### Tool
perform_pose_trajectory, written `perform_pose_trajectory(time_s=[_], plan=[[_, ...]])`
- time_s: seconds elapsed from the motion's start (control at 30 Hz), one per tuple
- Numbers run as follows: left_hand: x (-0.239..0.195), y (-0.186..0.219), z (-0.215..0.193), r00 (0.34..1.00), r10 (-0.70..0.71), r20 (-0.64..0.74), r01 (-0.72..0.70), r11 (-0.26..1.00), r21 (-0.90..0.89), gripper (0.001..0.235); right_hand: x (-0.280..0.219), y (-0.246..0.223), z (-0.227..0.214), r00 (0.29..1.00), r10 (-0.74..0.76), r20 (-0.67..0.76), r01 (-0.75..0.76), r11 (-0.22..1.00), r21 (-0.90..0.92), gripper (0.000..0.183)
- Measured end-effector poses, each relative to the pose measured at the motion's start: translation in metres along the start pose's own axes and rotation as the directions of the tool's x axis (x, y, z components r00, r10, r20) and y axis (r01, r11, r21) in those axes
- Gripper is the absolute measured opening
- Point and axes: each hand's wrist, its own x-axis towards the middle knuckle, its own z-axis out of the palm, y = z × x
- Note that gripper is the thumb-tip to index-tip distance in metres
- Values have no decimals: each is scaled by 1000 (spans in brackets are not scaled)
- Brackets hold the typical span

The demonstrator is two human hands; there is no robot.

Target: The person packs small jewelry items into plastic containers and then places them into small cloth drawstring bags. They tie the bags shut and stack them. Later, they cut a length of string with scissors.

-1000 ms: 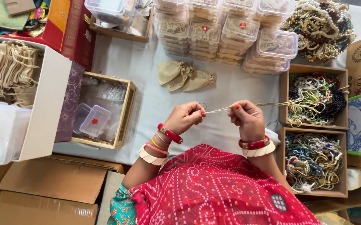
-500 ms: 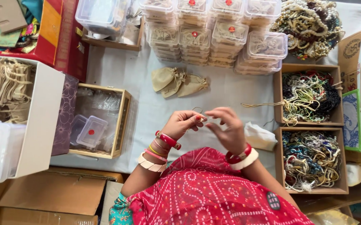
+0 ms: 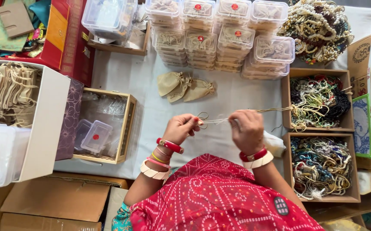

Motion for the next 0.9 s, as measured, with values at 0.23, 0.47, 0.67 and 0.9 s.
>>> perform_pose_trajectory(time_s=[0.23,0.47,0.67,0.9], plan=[[-10,27,-15,985,3,-172,-6,1000,-20,31,-22,72,-11,985,149,-87,-163,967,-196,9],[-9,25,-4,984,12,-175,-11,1000,9,31,-28,94,-7,814,579,-51,-566,810,153,8],[-6,17,5,986,12,-164,-15,1000,-20,29,-15,70,-8,887,460,23,-460,882,101,22],[-3,10,23,999,-3,-38,-2,990,-140,25,-5,2,19,941,191,278,-294,869,399,48]])
